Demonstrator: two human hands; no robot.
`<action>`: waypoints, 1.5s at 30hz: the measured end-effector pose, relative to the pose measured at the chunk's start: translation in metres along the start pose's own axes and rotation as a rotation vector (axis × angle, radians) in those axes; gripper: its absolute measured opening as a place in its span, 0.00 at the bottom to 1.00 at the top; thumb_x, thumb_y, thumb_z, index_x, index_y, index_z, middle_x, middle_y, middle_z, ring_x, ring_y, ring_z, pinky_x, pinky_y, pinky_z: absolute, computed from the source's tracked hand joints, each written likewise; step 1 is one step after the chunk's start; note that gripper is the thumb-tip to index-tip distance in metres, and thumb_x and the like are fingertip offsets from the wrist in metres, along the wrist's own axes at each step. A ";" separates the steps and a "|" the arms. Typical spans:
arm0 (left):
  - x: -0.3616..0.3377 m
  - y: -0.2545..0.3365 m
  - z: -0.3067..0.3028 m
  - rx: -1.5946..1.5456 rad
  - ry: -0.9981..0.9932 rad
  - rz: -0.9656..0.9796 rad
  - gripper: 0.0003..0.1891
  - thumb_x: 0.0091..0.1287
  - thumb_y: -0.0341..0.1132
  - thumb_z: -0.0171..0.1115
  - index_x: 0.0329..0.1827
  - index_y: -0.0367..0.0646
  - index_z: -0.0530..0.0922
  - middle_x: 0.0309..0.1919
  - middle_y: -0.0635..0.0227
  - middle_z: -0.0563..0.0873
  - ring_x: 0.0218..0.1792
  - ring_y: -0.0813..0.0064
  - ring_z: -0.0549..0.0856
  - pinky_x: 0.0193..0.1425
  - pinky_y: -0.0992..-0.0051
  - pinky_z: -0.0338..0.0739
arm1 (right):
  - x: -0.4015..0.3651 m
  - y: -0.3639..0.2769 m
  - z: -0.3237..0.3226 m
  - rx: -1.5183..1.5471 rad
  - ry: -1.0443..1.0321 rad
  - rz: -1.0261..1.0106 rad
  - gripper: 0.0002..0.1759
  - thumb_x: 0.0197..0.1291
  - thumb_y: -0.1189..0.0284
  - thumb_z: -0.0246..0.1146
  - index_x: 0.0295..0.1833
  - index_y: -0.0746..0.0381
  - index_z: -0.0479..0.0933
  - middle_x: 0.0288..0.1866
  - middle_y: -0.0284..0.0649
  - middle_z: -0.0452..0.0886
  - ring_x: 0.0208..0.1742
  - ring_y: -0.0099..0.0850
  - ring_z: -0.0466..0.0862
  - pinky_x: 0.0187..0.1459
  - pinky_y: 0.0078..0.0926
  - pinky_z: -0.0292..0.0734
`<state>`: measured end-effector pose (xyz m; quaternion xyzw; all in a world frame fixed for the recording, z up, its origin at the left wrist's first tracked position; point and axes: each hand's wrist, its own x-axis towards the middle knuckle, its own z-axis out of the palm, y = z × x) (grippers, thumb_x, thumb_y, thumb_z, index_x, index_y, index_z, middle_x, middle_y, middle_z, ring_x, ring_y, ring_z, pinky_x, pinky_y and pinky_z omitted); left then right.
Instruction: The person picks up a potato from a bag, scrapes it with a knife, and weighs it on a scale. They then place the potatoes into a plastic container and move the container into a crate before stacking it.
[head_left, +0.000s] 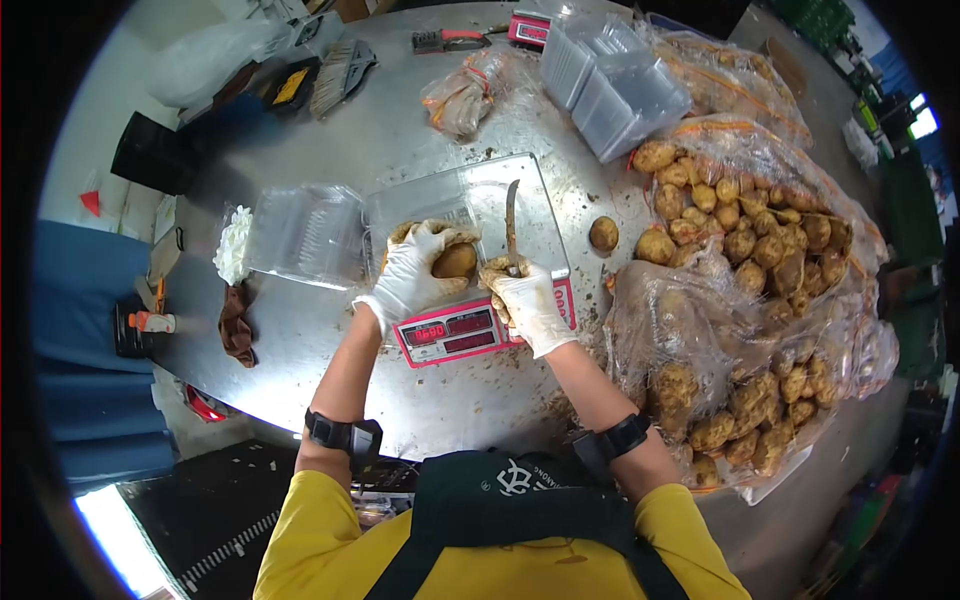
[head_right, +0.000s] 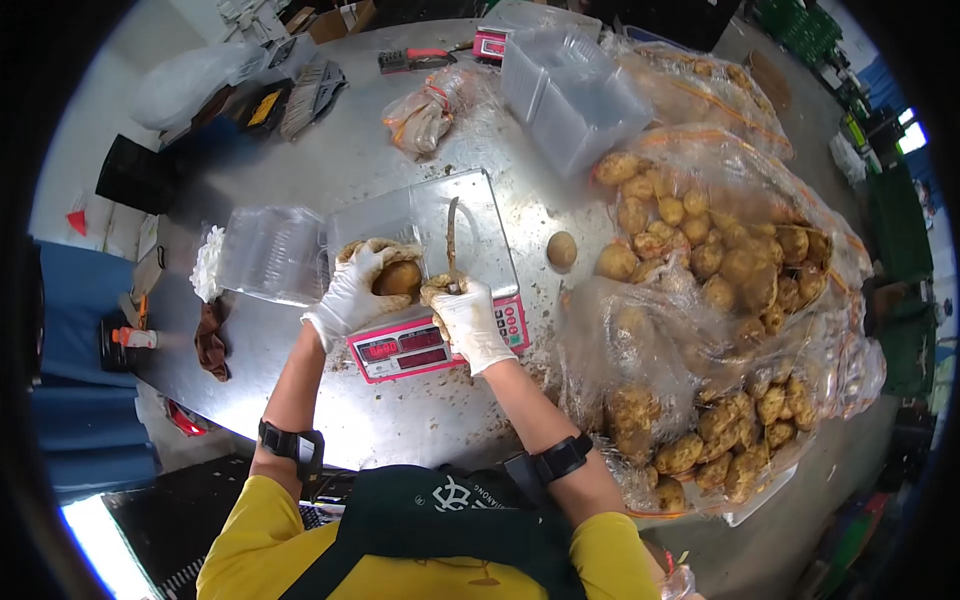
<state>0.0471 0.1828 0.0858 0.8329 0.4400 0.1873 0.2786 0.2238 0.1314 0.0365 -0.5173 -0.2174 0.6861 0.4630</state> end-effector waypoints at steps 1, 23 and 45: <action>-0.001 -0.002 -0.003 -0.065 -0.003 -0.001 0.29 0.47 0.32 0.75 0.56 0.46 0.79 0.49 0.64 0.80 0.55 0.64 0.77 0.64 0.69 0.69 | 0.000 0.001 0.000 0.013 -0.011 -0.008 0.06 0.60 0.78 0.65 0.41 0.64 0.77 0.27 0.37 0.81 0.14 0.18 0.71 0.09 0.17 0.60; -0.032 -0.114 -0.042 -0.660 0.685 -0.414 0.22 0.71 0.29 0.54 0.67 0.39 0.66 0.57 0.56 0.79 0.58 0.65 0.78 0.64 0.68 0.72 | 0.005 0.008 -0.007 0.005 -0.045 0.010 0.08 0.59 0.75 0.66 0.42 0.64 0.77 0.26 0.33 0.79 0.16 0.16 0.71 0.12 0.15 0.61; -0.127 -0.060 0.026 -1.263 0.669 -0.578 0.22 0.63 0.21 0.60 0.61 0.38 0.71 0.43 0.67 0.82 0.37 0.73 0.84 0.41 0.73 0.84 | 0.001 0.008 -0.013 -0.123 -0.125 0.066 0.10 0.63 0.68 0.63 0.44 0.63 0.76 0.26 0.35 0.78 0.13 0.18 0.70 0.10 0.18 0.60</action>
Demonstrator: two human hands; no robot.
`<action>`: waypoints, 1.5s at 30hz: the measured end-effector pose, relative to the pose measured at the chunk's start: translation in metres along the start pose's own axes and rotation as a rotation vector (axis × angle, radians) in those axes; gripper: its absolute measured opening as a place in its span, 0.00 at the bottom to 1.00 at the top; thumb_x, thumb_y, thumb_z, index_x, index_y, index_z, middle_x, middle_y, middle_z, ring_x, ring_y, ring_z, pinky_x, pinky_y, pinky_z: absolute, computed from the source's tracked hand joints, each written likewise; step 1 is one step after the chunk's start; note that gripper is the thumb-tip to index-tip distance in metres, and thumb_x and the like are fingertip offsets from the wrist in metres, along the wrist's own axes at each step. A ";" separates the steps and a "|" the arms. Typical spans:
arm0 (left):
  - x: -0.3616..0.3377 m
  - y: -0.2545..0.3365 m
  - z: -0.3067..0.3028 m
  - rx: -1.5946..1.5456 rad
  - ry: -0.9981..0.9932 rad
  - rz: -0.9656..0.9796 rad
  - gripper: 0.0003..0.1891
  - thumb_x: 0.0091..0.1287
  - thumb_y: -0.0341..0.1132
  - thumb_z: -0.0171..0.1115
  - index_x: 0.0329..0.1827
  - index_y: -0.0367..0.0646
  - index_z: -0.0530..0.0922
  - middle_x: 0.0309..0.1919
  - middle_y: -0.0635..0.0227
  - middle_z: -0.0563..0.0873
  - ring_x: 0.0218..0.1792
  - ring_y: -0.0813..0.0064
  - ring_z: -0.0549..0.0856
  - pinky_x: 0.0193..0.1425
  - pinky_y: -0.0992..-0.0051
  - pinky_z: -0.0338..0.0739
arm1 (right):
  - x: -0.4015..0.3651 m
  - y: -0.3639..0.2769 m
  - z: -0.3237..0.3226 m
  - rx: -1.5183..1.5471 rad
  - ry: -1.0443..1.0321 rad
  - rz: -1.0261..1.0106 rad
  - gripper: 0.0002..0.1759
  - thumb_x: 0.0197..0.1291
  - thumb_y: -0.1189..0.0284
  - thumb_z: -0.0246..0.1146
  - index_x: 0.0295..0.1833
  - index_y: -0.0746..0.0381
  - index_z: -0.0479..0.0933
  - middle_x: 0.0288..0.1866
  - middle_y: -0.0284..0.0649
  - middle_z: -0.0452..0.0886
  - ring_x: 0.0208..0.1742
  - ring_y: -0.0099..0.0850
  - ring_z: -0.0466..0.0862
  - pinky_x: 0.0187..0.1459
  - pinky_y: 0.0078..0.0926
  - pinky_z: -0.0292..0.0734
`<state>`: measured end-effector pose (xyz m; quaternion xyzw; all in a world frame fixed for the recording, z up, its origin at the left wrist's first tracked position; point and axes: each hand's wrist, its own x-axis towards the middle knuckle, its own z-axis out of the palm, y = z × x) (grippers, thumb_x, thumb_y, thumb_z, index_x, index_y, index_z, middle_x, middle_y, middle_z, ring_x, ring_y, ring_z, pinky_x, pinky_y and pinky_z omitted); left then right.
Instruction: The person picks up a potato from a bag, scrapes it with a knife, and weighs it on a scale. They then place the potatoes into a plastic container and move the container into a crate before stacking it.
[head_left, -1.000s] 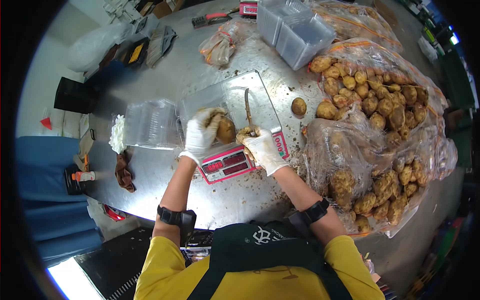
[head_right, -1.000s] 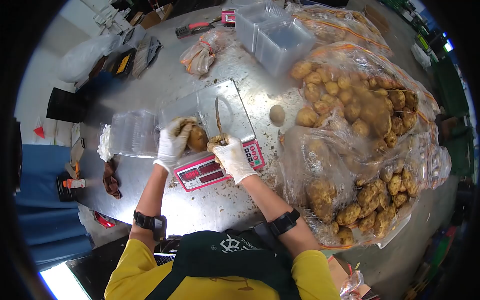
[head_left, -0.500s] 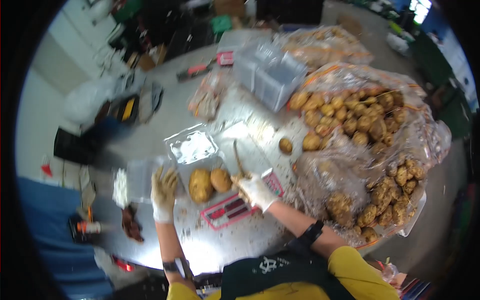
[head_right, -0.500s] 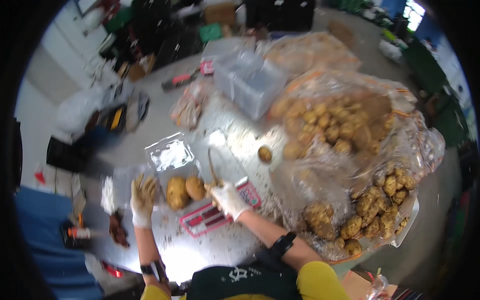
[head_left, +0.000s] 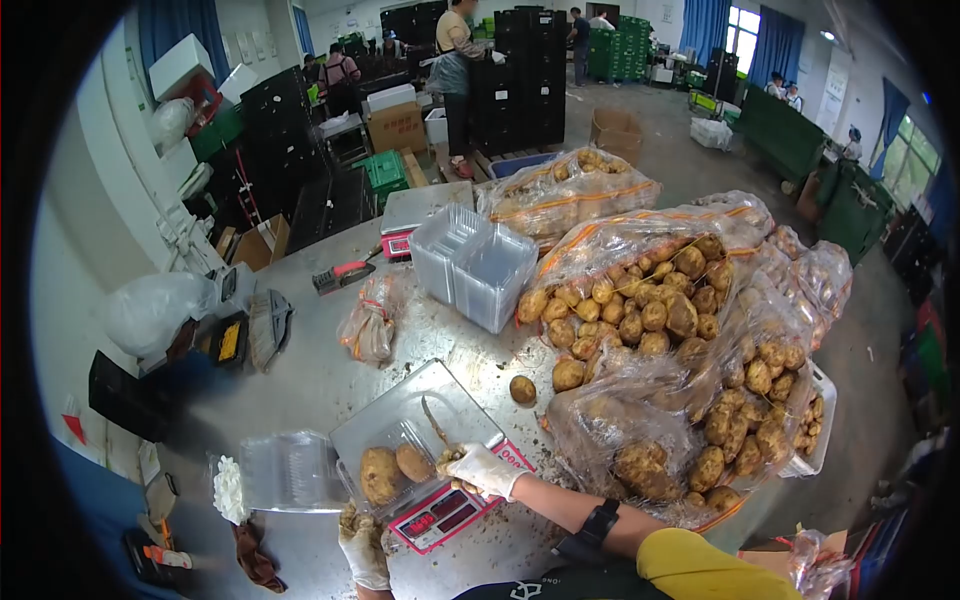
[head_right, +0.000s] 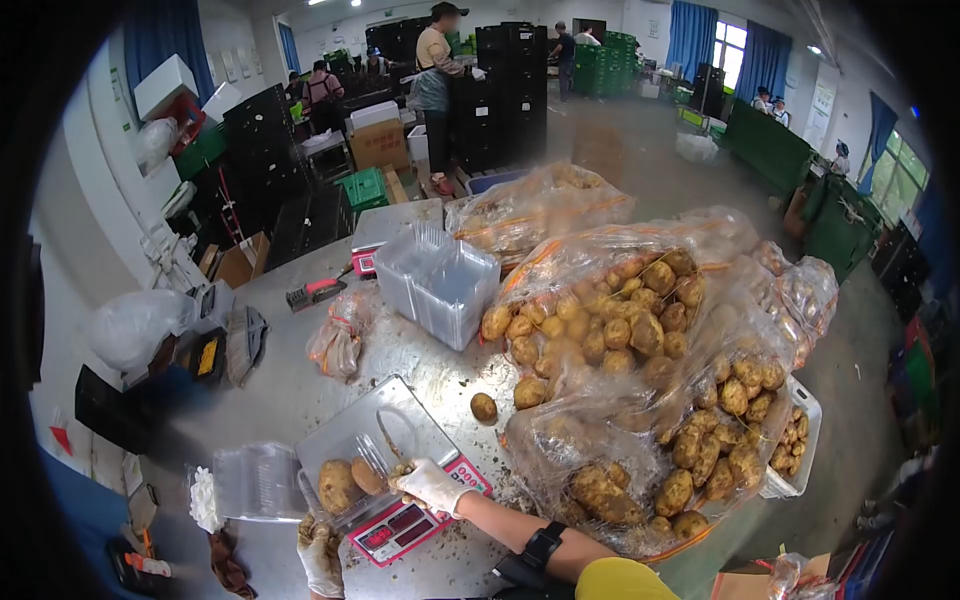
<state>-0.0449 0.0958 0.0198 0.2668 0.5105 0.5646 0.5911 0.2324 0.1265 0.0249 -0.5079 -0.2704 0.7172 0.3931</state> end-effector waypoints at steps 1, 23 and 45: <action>-0.003 0.000 -0.001 -0.037 -0.002 -0.035 0.20 0.63 0.21 0.60 0.59 0.39 0.72 0.40 0.67 0.83 0.35 0.72 0.85 0.39 0.72 0.85 | -0.001 0.000 0.001 -0.032 -0.008 -0.015 0.10 0.64 0.67 0.61 0.44 0.63 0.76 0.24 0.35 0.77 0.11 0.17 0.67 0.09 0.18 0.58; 0.110 0.095 0.019 0.306 -0.177 0.141 0.19 0.68 0.39 0.61 0.57 0.36 0.76 0.43 0.69 0.84 0.43 0.82 0.80 0.48 0.79 0.75 | -0.069 -0.007 -0.030 -0.076 0.323 -0.047 0.11 0.65 0.67 0.63 0.41 0.66 0.81 0.23 0.34 0.80 0.13 0.20 0.73 0.10 0.17 0.61; -0.153 0.014 -0.054 -0.385 0.157 -0.084 0.18 0.58 0.36 0.71 0.45 0.37 0.76 0.36 0.67 0.82 0.37 0.75 0.83 0.41 0.73 0.80 | -0.082 0.024 0.081 -0.431 -0.006 0.024 0.20 0.67 0.55 0.59 0.56 0.57 0.74 0.35 0.39 0.84 0.17 0.21 0.75 0.10 0.16 0.63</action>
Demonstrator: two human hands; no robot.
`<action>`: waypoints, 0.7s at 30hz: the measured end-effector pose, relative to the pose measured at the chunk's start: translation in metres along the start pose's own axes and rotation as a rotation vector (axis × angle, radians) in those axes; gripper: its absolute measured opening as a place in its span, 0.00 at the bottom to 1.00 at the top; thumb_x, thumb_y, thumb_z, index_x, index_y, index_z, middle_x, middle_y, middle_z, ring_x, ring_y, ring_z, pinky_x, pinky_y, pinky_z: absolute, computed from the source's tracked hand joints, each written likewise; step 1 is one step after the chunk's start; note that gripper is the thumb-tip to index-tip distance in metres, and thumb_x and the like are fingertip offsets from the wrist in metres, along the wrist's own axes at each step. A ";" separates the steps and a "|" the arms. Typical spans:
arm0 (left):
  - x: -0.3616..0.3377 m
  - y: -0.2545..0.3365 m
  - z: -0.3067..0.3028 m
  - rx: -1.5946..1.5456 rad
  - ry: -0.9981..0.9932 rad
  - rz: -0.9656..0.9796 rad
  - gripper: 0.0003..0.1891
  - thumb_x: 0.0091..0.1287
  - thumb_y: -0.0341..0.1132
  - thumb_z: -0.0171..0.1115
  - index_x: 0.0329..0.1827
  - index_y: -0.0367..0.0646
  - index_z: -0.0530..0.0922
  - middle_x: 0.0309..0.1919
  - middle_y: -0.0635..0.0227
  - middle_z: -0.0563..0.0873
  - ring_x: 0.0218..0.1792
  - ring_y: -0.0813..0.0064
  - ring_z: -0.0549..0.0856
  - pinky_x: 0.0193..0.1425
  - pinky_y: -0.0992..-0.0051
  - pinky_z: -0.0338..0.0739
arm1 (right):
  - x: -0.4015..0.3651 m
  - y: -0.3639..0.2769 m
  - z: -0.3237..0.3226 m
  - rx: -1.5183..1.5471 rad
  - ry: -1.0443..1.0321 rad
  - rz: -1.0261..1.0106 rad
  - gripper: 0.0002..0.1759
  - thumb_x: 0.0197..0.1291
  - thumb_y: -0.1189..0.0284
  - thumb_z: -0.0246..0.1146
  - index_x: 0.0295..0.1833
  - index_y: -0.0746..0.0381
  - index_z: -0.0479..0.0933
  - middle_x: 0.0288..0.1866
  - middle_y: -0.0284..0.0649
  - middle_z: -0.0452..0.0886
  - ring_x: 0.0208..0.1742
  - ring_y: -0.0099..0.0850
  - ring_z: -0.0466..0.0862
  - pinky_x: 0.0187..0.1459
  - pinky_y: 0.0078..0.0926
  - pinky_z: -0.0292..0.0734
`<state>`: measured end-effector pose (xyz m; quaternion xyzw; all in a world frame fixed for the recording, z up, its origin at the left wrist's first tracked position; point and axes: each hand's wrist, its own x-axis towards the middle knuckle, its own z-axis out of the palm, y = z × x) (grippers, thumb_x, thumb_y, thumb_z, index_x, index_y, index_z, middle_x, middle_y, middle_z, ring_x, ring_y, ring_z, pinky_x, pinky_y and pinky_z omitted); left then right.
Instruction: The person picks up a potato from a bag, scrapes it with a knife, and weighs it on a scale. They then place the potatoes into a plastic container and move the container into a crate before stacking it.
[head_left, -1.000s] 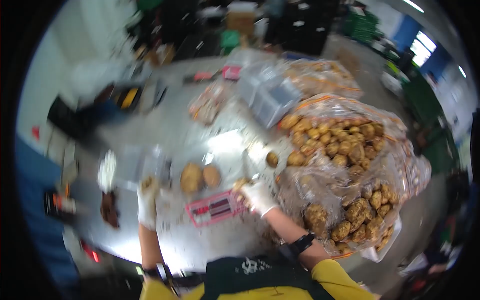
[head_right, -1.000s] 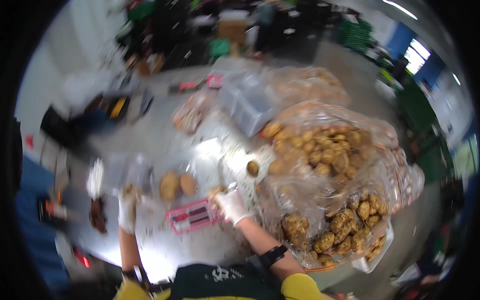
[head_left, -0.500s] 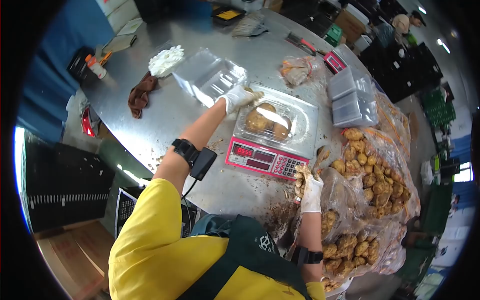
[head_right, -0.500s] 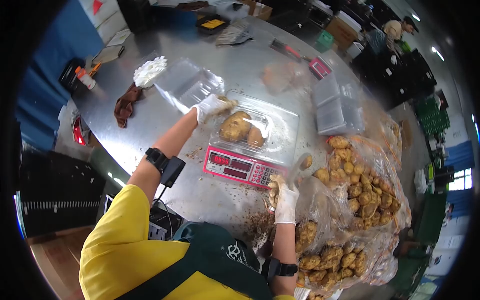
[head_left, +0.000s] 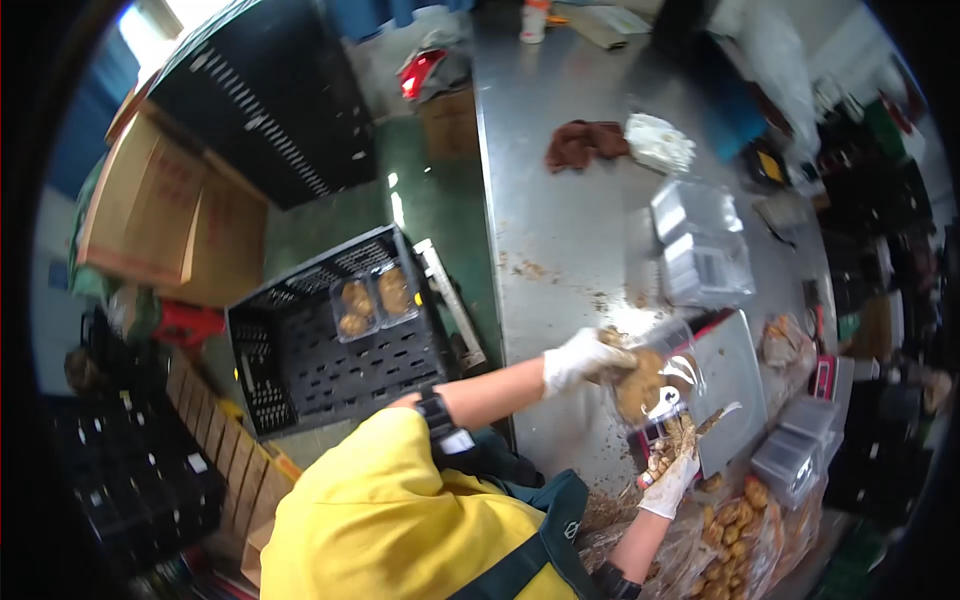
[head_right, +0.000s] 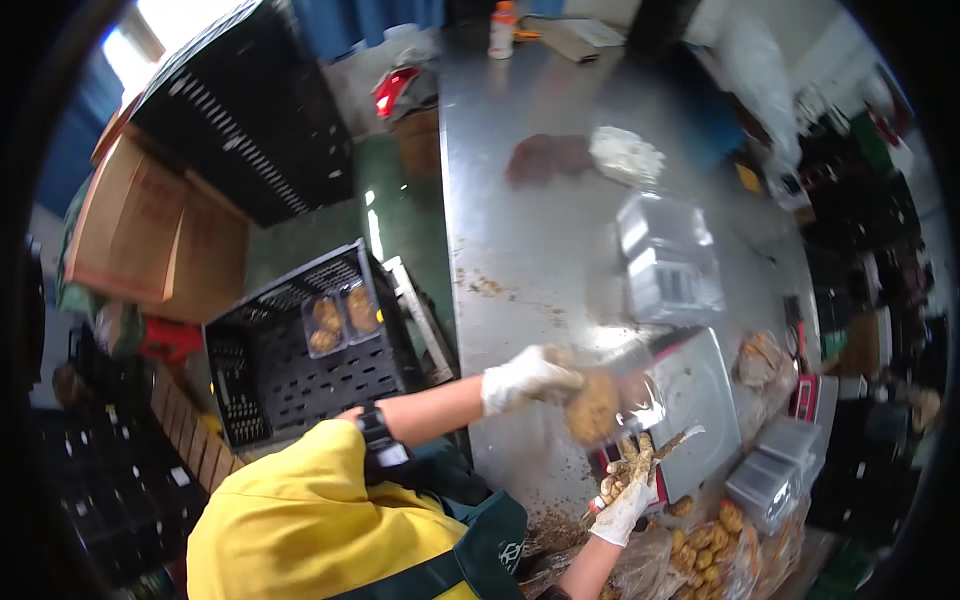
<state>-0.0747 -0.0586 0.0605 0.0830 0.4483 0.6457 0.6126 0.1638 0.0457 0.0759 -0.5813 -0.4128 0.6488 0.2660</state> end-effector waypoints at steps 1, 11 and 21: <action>-0.015 0.000 -0.028 -0.072 0.085 0.001 0.18 0.59 0.36 0.70 0.46 0.36 0.75 0.36 0.67 0.82 0.37 0.74 0.83 0.41 0.72 0.80 | 0.000 0.001 0.007 -0.004 -0.066 -0.017 0.21 0.68 0.56 0.57 0.58 0.58 0.74 0.40 0.39 0.84 0.19 0.20 0.75 0.11 0.15 0.64; -0.217 -0.050 -0.305 0.185 1.424 0.491 0.15 0.55 0.33 0.72 0.38 0.39 0.75 0.31 0.68 0.81 0.31 0.78 0.79 0.36 0.76 0.77 | 0.007 0.022 0.047 -0.125 -0.215 0.124 0.19 0.69 0.59 0.56 0.58 0.57 0.76 0.40 0.36 0.86 0.19 0.18 0.75 0.11 0.15 0.63; -0.312 -0.156 -0.503 -0.312 1.639 0.553 0.16 0.56 0.31 0.70 0.34 0.49 0.67 0.22 0.73 0.73 0.17 0.80 0.71 0.16 0.76 0.65 | 0.023 0.025 0.058 -0.288 -0.192 0.170 0.20 0.69 0.58 0.56 0.59 0.57 0.75 0.37 0.40 0.86 0.15 0.21 0.76 0.08 0.18 0.64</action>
